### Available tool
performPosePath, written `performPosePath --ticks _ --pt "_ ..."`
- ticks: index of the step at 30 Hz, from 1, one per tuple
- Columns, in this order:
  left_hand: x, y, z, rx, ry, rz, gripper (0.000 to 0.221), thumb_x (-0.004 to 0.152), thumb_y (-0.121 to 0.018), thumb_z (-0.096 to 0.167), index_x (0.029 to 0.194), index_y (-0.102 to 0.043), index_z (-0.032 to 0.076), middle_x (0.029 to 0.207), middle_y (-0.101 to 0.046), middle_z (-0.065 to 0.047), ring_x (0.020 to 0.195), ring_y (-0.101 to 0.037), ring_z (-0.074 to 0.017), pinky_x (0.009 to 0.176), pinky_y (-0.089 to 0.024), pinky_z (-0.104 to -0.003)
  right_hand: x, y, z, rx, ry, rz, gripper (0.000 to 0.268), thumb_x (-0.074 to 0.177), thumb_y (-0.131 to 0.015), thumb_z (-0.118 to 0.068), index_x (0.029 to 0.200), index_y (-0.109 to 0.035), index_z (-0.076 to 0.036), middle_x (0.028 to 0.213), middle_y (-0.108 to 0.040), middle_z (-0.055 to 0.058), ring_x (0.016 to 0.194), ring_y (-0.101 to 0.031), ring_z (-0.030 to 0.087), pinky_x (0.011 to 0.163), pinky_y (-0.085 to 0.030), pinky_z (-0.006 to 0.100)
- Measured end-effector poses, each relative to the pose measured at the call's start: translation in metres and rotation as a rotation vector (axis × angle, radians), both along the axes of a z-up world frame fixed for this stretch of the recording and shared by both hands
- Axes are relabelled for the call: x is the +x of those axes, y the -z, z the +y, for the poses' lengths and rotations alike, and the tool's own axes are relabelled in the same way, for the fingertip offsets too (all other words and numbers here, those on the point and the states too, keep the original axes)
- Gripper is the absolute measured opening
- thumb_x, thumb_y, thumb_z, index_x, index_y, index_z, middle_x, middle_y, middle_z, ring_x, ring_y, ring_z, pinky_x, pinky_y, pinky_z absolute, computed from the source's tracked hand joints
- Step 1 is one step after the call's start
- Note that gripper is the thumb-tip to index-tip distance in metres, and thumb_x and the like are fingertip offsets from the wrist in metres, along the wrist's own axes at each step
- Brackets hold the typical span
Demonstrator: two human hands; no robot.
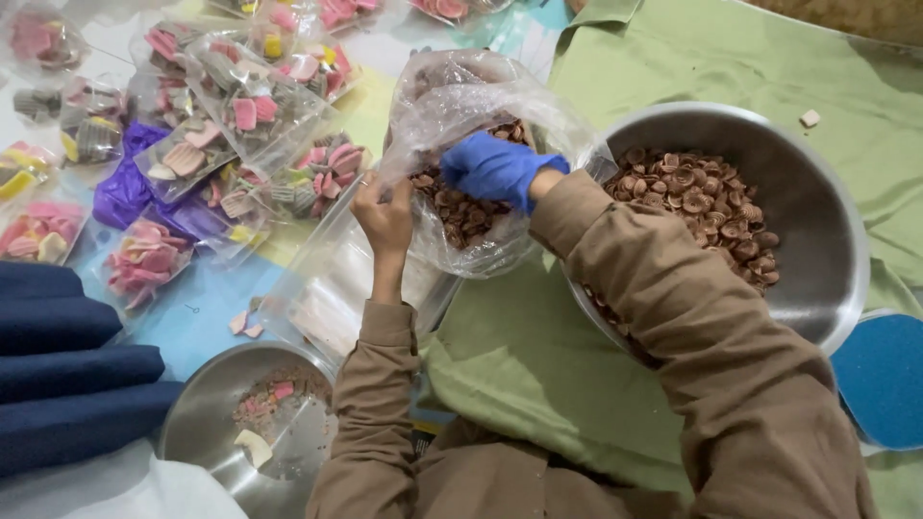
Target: Transferring snacks from a large plastic bag into a metal bowl placed on a digital scale to reach a specific weight.
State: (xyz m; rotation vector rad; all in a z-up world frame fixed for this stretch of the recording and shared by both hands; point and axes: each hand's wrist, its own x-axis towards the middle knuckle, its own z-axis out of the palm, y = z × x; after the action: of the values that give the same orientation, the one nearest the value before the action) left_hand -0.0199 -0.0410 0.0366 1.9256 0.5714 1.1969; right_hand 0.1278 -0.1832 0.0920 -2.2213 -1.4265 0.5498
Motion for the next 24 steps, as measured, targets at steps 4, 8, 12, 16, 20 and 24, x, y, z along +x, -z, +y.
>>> performPosePath --ticks 4,8,12,16,20,24 --pt "0.003 0.008 0.003 -0.001 -0.014 0.003 0.017 0.074 -0.074 0.019 0.067 -0.063 0.008 0.066 -0.06 -0.013 0.068 -0.068 -0.0272 0.065 -0.05 -0.032 0.032 -0.004 -0.012 -0.069 0.119 -0.03 0.041 0.096 -0.06 -0.05 0.114 -0.077 -0.018 0.114 -0.076 0.011 0.112 -0.07 0.035 0.097 -0.056 0.048" --pt "0.003 0.008 0.004 -0.009 -0.006 -0.007 0.016 0.073 -0.074 0.018 0.067 -0.063 0.008 0.065 -0.06 -0.012 0.066 -0.067 -0.0244 0.065 -0.049 -0.031 0.046 0.038 -0.008 -0.08 0.114 -0.015 0.058 0.101 -0.051 -0.055 0.125 -0.072 -0.006 0.127 -0.071 0.022 0.122 -0.063 0.045 0.11 -0.045 0.056" --pt "0.0 -0.002 -0.001 -0.012 -0.005 -0.012 0.016 0.072 -0.075 0.017 0.066 -0.063 0.009 0.065 -0.061 -0.013 0.068 -0.069 -0.025 0.065 -0.049 -0.028 0.017 0.005 0.004 -0.209 0.094 -0.215 0.075 0.086 -0.05 -0.087 0.132 -0.067 -0.03 0.134 -0.07 0.003 0.132 -0.059 0.032 0.117 -0.031 0.055" --pt "0.0 0.01 0.005 -0.019 0.014 -0.011 0.016 0.072 -0.075 0.017 0.068 -0.063 0.007 0.067 -0.062 -0.015 0.071 -0.069 -0.0256 0.067 -0.05 -0.031 0.008 0.003 0.002 -0.257 0.2 -0.21 0.097 0.068 -0.067 -0.091 0.136 -0.066 -0.022 0.138 -0.066 0.008 0.136 -0.051 0.04 0.116 -0.028 0.063" --pt "-0.002 0.017 0.01 0.008 0.015 -0.006 0.011 0.073 -0.075 0.015 0.068 -0.067 0.009 0.068 -0.063 -0.014 0.071 -0.069 -0.0267 0.068 -0.05 -0.032 -0.002 0.01 0.008 -0.307 0.151 -0.178 0.108 0.061 -0.075 -0.089 0.142 -0.058 -0.019 0.147 -0.055 0.009 0.139 -0.047 0.042 0.115 -0.032 0.065" --pt "0.002 0.03 0.013 -0.016 0.003 -0.017 0.01 0.073 -0.073 0.014 0.068 -0.068 0.008 0.066 -0.06 -0.013 0.069 -0.066 -0.023 0.068 -0.048 -0.031 -0.022 -0.016 0.006 -0.397 0.151 -0.165 0.117 0.059 -0.082 -0.079 0.15 -0.047 -0.014 0.152 -0.04 0.02 0.135 -0.042 0.055 0.107 -0.042 0.066"
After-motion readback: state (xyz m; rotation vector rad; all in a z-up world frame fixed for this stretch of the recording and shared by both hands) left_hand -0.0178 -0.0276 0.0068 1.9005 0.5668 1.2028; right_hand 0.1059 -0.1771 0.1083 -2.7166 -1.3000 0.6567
